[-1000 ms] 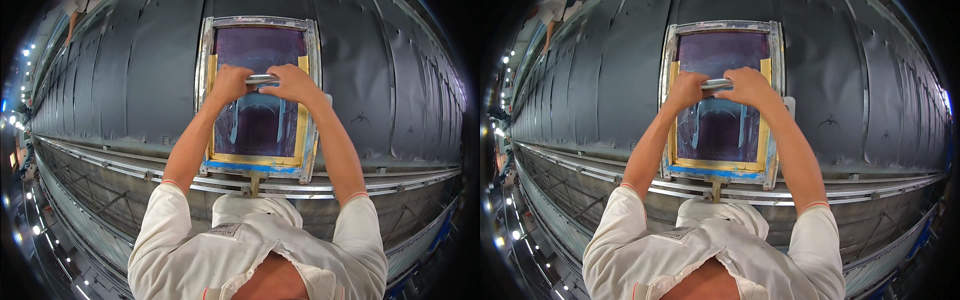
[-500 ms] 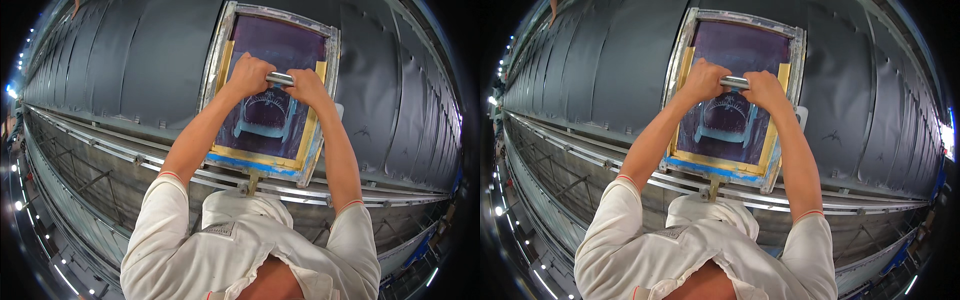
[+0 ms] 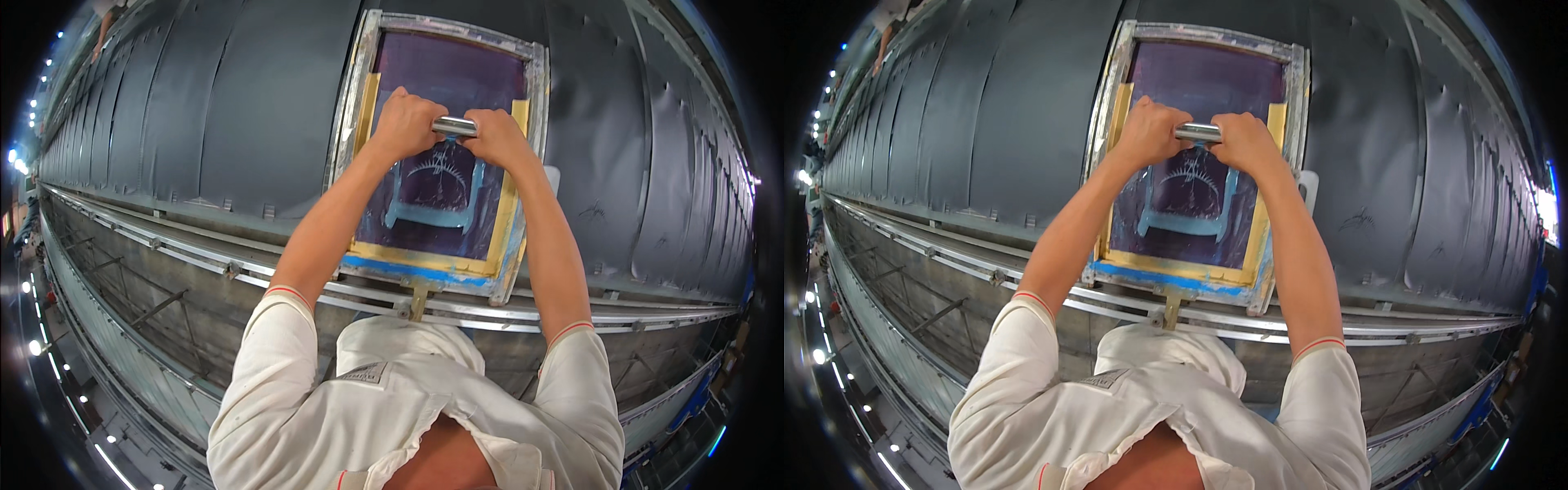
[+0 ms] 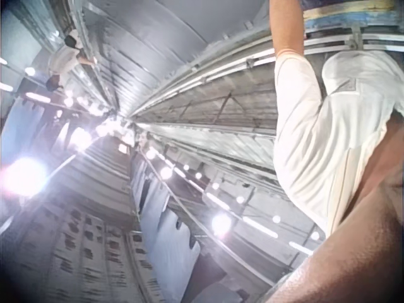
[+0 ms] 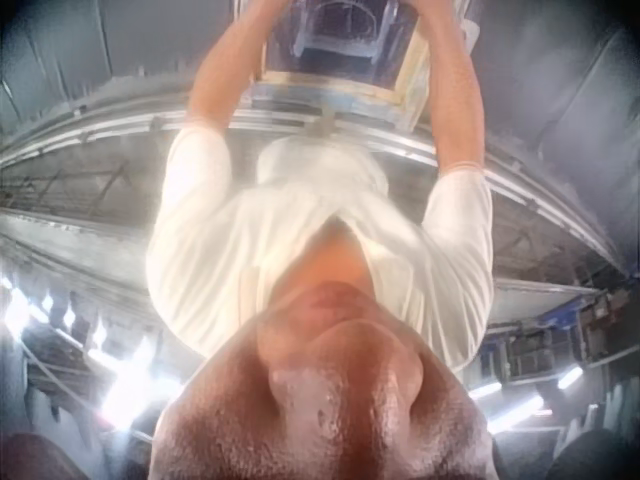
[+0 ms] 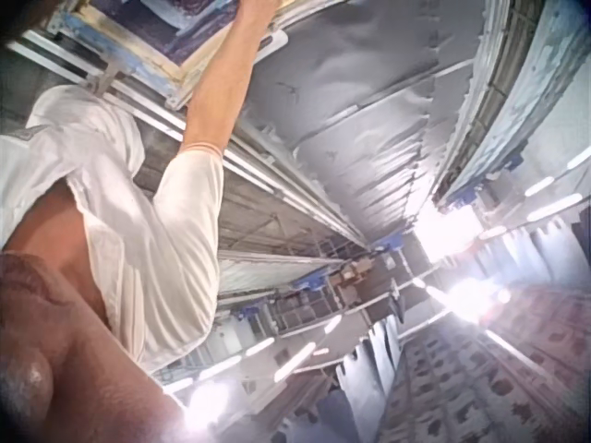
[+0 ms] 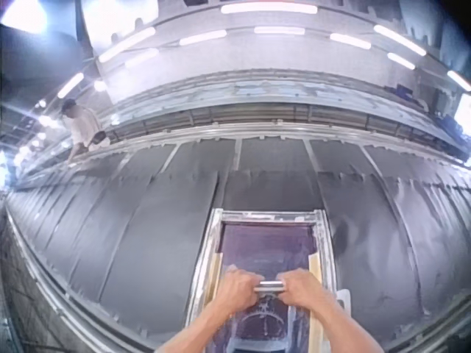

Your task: The person uses a squeegee to pull purple ink across a screen-printing frame, repeatedly wiping the mesh and reapplying ink to transfer a design onto a dark fabric below. The person occasionally lifts the frame to check the printed area and continues the process.

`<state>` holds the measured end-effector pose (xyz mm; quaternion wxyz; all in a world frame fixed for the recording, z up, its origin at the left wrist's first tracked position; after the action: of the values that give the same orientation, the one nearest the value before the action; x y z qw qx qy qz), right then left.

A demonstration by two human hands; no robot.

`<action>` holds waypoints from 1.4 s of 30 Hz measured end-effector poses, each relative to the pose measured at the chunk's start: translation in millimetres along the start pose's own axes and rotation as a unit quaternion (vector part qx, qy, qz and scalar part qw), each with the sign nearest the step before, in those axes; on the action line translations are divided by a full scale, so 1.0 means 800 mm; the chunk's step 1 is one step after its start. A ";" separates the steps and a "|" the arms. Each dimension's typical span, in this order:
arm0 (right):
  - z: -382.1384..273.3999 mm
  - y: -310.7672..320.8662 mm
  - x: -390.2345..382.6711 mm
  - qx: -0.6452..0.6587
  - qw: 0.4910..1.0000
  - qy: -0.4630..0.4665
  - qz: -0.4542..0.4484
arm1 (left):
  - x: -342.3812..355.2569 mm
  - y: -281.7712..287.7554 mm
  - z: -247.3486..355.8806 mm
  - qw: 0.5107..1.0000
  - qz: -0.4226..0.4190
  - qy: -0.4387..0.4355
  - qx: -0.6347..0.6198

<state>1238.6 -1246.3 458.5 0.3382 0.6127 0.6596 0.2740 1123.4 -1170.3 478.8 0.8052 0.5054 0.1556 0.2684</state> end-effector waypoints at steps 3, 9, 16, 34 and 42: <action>-0.027 -0.051 -0.055 -0.016 1.000 0.015 -0.020 | -0.088 -0.009 0.022 1.000 0.018 -0.004 0.004; -0.050 -0.010 -0.145 0.121 0.988 -0.067 0.074 | -0.155 -0.006 0.054 0.999 -0.022 -0.003 -0.026; 0.146 0.032 -0.186 0.106 0.869 -0.352 0.331 | -0.012 0.008 -0.002 0.999 -0.036 -0.002 -0.018; 0.058 0.032 -0.150 0.198 0.850 -0.202 0.445 | -0.242 0.092 0.063 0.994 0.085 0.022 0.059; 0.065 0.032 -0.157 0.185 0.858 -0.240 0.414 | -0.308 0.093 0.065 0.996 0.022 -0.024 0.081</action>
<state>1297.9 -1371.0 459.6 0.2213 0.9275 0.2819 0.1064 930.8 -1327.6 563.5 0.7592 0.5783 0.1461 0.2604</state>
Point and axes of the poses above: each hand's wrist, its own x-axis towards the middle knuckle, its own y-axis out of the back of the hand, z = x × y, the point moved 8 cm from there along x, towards the middle knuckle, and after that the axes turned 6 degrees about y, right-handed, at the moved point
